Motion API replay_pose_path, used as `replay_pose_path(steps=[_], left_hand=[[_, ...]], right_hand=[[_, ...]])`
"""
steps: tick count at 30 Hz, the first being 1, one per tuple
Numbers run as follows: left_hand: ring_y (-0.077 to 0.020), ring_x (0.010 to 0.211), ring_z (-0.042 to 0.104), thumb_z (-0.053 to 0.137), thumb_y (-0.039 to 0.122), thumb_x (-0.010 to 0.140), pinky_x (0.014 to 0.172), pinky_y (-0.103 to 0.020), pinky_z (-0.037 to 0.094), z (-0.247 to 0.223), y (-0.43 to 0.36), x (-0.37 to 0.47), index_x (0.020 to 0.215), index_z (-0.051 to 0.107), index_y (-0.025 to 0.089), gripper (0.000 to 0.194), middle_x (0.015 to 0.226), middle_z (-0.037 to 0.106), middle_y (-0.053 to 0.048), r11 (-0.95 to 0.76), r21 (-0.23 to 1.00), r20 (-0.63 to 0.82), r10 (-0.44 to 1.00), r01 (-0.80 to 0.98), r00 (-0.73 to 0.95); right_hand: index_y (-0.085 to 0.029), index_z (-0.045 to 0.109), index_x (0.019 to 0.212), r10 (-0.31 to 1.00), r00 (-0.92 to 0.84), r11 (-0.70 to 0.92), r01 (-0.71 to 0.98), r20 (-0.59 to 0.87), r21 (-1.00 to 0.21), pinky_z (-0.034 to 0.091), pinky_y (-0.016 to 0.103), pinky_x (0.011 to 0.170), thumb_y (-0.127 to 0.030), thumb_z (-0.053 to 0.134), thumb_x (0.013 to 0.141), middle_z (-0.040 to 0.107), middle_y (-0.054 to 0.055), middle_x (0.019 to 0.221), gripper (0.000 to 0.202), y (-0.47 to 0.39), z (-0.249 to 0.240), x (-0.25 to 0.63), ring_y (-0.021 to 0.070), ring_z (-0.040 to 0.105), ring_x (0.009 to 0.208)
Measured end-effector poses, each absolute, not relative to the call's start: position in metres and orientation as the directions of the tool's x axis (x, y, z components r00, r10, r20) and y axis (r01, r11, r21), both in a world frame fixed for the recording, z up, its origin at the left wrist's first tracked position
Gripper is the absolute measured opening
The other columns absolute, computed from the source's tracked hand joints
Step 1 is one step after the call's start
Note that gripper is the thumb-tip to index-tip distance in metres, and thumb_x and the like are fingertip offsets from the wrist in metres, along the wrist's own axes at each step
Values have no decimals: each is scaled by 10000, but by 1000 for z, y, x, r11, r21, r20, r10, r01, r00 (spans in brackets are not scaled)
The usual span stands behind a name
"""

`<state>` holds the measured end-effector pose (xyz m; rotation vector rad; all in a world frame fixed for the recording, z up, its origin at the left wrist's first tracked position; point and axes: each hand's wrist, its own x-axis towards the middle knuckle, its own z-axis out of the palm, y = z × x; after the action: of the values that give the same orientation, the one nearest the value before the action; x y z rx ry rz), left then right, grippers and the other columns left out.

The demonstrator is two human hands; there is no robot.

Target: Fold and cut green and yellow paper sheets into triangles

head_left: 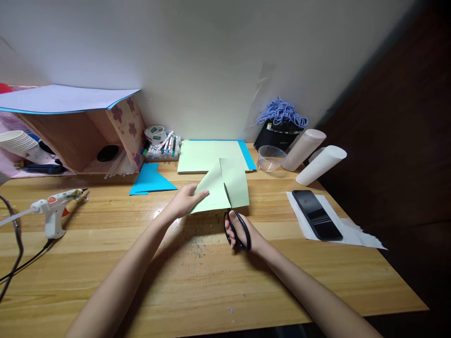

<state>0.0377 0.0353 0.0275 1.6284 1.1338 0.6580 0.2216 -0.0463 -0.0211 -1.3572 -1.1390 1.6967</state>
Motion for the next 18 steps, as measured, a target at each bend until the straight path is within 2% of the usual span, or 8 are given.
replay_pose_path(steps=[5, 11, 18], left_hand=[[-217, 778, 603, 508, 518, 752, 579, -249, 453, 26, 33, 40, 1016, 632, 137, 480, 928, 672, -56, -65, 925, -100, 908, 374, 406], [-188, 699, 591, 513, 503, 763, 541, -232, 428, 27, 33, 40, 1014, 631, 143, 454, 893, 673, -52, -75, 926, -88, 910, 370, 406], [-180, 675, 571, 513, 492, 764, 544, -233, 417, 31, 31, 41, 1016, 631, 132, 455, 857, 663, -51, -69, 923, -94, 913, 377, 398]], right_hand=[[-176, 429, 695, 896, -212, -403, -15, -391, -915, 374, 178, 311, -779, 400, 639, 390, -87, 409, 606, -45, -25, 222, 60, 399, 307], [-175, 440, 703, 910, -183, -385, -41, -372, -922, 368, 163, 298, -695, 451, 708, 390, -88, 410, 520, -46, -30, 221, 57, 399, 307], [-179, 439, 706, 911, -155, -391, -30, -382, -920, 373, 167, 295, -693, 455, 707, 387, -88, 415, 514, -47, -29, 222, 63, 406, 308]])
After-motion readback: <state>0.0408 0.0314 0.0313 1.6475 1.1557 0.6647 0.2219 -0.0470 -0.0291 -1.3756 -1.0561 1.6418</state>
